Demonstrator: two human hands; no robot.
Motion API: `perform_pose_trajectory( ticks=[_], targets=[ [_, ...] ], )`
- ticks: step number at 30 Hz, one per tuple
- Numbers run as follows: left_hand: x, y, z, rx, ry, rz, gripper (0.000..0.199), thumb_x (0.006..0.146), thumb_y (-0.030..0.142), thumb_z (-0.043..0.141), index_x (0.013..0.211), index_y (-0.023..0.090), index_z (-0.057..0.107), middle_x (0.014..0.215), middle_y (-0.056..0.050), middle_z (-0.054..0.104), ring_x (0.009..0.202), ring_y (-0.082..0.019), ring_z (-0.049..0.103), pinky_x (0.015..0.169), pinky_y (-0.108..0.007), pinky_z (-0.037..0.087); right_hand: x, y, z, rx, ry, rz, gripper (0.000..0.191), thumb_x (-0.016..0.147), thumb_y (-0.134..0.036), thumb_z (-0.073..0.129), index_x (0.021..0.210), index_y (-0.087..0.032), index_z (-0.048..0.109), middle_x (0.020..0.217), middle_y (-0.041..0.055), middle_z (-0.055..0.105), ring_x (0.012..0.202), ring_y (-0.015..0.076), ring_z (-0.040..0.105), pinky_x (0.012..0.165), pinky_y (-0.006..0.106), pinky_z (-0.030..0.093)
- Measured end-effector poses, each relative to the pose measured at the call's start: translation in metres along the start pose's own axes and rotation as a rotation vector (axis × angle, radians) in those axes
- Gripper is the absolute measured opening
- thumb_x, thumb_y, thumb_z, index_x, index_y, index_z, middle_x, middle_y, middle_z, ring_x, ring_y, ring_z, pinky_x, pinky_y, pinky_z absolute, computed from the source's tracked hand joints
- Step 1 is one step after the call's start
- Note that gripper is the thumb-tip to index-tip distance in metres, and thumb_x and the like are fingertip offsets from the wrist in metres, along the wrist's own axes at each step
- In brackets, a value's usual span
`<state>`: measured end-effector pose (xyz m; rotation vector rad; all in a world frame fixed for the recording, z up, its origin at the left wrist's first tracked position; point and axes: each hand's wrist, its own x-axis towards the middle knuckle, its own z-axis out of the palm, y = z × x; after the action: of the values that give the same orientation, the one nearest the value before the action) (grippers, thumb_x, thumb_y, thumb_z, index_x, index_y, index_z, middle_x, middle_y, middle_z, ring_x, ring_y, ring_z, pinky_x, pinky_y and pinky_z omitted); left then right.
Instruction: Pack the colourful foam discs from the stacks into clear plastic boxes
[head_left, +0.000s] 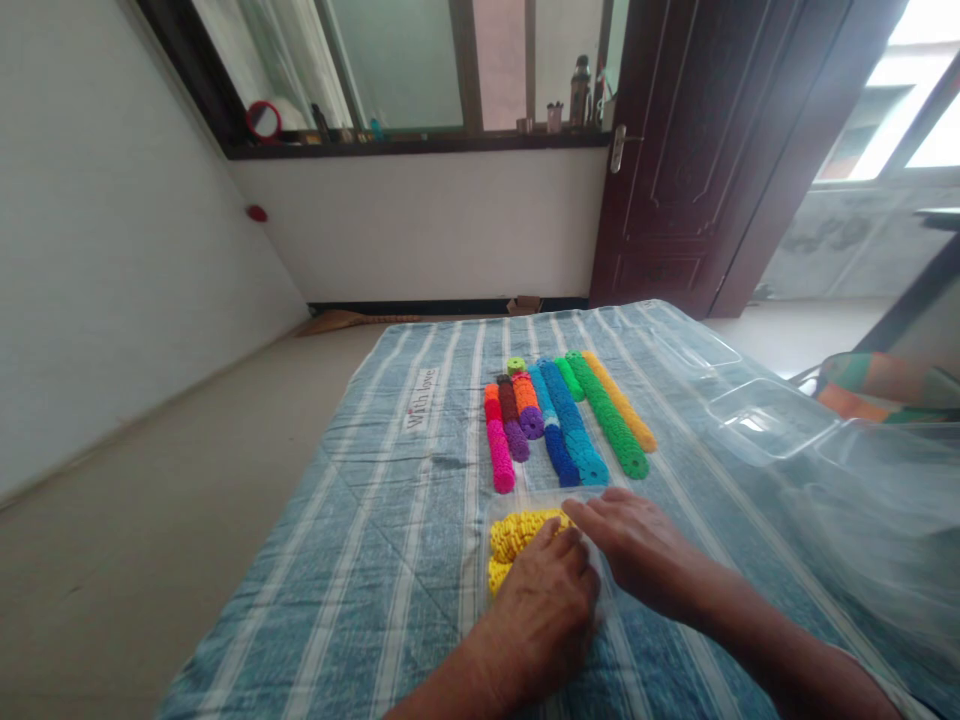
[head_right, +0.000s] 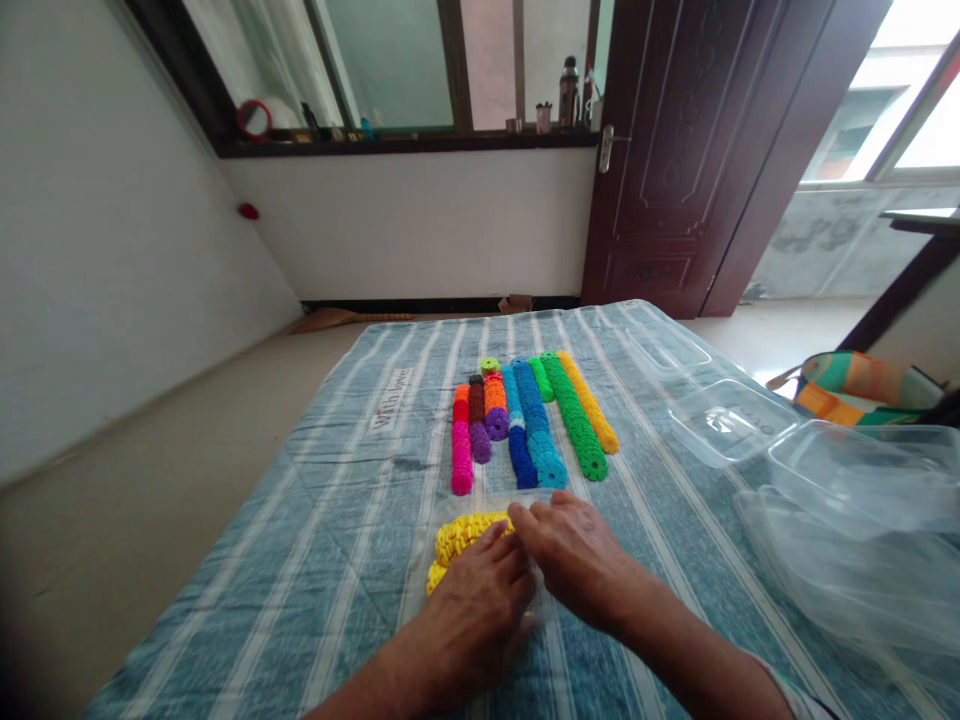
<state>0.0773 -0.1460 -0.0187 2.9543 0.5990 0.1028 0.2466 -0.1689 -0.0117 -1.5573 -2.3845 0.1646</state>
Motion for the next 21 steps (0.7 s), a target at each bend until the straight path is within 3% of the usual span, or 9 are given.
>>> perform_pose_trajectory(
  ticks=[2, 6, 13, 21],
  targets=[
    [0.0, 0.0, 0.002, 0.01, 0.058, 0.029, 0.034, 0.092, 0.03, 0.051, 0.118, 0.011, 0.062, 0.128, -0.013, 0.062, 0.13, -0.028, 0.046, 0.117, -0.043, 0.026, 0.005, -0.004, -0.001, 0.021, -0.097, 0.046, 0.03, 0.086, -0.009, 0.047, 0.112, -0.014, 0.061, 0.089, 0.0098, 0.071, 0.079, 0.023, 0.064, 0.073, 0.035, 0.047],
    [0.0, -0.001, 0.005, 0.049, 0.146, 0.064, 0.035, 0.093, 0.029, 0.049, 0.12, 0.011, 0.06, 0.128, -0.012, 0.062, 0.128, -0.027, 0.047, 0.115, -0.04, 0.029, 0.015, -0.008, -0.003, 0.075, -0.193, 0.112, 0.034, 0.086, -0.008, 0.044, 0.116, -0.013, 0.059, 0.098, 0.013, 0.07, 0.088, 0.0246, 0.066, 0.075, 0.034, 0.047],
    [0.003, 0.002, -0.001, 0.105, 0.086, 0.057, 0.021, 0.089, 0.027, 0.055, 0.099, 0.013, 0.067, 0.111, -0.011, 0.068, 0.112, -0.027, 0.057, 0.109, -0.043, 0.037, 0.02, 0.003, -0.008, 0.166, -0.203, 0.072, 0.025, 0.082, -0.005, 0.044, 0.098, -0.016, 0.059, 0.095, 0.008, 0.07, 0.087, 0.0207, 0.065, 0.07, 0.028, 0.042],
    [0.006, 0.002, -0.006, 0.122, 0.079, 0.07, 0.021, 0.089, 0.027, 0.054, 0.096, 0.012, 0.067, 0.108, -0.013, 0.066, 0.11, -0.028, 0.056, 0.105, -0.046, 0.038, 0.017, 0.009, -0.009, 0.21, -0.182, 0.045, 0.021, 0.08, -0.002, 0.044, 0.09, -0.016, 0.056, 0.086, 0.0046, 0.067, 0.077, 0.0143, 0.059, 0.063, 0.024, 0.035]
  ],
)
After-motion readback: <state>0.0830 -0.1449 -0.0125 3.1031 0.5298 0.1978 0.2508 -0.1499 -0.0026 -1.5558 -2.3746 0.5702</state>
